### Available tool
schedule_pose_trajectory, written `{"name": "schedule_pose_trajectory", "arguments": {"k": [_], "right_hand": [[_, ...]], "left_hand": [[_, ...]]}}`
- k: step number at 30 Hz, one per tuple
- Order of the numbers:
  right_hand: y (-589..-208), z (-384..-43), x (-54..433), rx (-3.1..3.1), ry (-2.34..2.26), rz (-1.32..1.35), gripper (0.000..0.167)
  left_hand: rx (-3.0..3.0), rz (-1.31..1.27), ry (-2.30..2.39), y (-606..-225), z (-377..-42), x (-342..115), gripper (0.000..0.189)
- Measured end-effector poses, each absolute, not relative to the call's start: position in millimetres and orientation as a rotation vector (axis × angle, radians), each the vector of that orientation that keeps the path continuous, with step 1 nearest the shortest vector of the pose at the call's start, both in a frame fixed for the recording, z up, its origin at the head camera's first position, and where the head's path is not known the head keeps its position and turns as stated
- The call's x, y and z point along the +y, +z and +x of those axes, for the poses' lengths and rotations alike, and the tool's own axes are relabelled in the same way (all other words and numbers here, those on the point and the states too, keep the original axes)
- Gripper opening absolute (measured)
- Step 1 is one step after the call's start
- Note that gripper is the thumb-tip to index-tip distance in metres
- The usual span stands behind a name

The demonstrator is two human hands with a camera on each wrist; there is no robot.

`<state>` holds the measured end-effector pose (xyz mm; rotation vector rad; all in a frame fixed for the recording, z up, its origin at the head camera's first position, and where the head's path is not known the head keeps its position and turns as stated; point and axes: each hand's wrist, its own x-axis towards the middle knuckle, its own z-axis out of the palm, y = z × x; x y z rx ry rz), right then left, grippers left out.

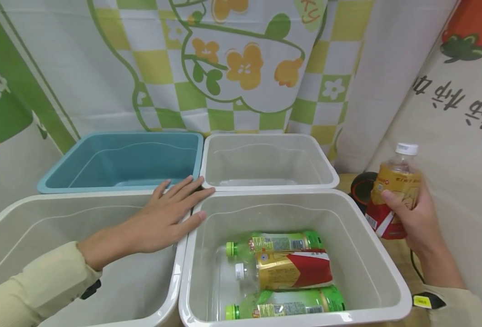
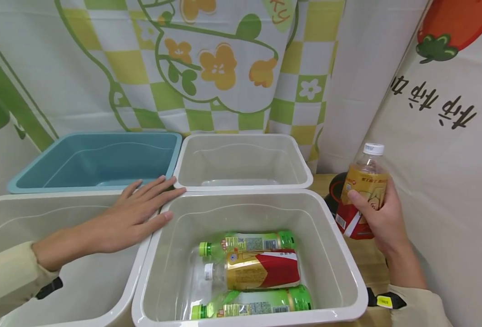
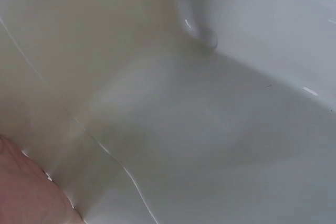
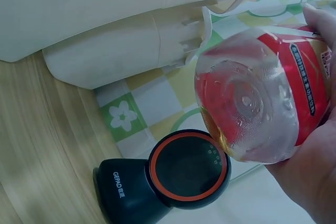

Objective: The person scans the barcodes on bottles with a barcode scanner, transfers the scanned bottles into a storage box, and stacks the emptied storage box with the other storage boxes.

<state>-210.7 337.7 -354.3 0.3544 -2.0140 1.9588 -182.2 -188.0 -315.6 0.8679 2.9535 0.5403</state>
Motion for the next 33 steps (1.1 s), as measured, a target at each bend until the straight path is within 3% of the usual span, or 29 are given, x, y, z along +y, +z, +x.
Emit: {"name": "schedule_pose_trajectory", "arguments": {"k": [4,11,17,33], "right_hand": [[-357.0,-210.7,339.3,-1.993,1.954,0.321,0.063],[-358.3,-210.3,342.3,-1.862,2.077,0.395,0.045],[-357.6,-211.3,340.5,-1.792,2.105,0.414,0.040],[-361.6,-212.5,344.5,-2.004,1.994,0.336,0.044]], "left_hand": [[2.953,0.875,0.538,-316.3,-182.4,-187.3,0.058],[2.967,0.893,0.536,-316.2,-181.8,-187.3,0.057],[2.979,0.925,0.520,-313.8,-181.6,-187.1,0.057],[2.975,0.930,0.518,-314.0,-181.0,-187.8,0.057]]}}
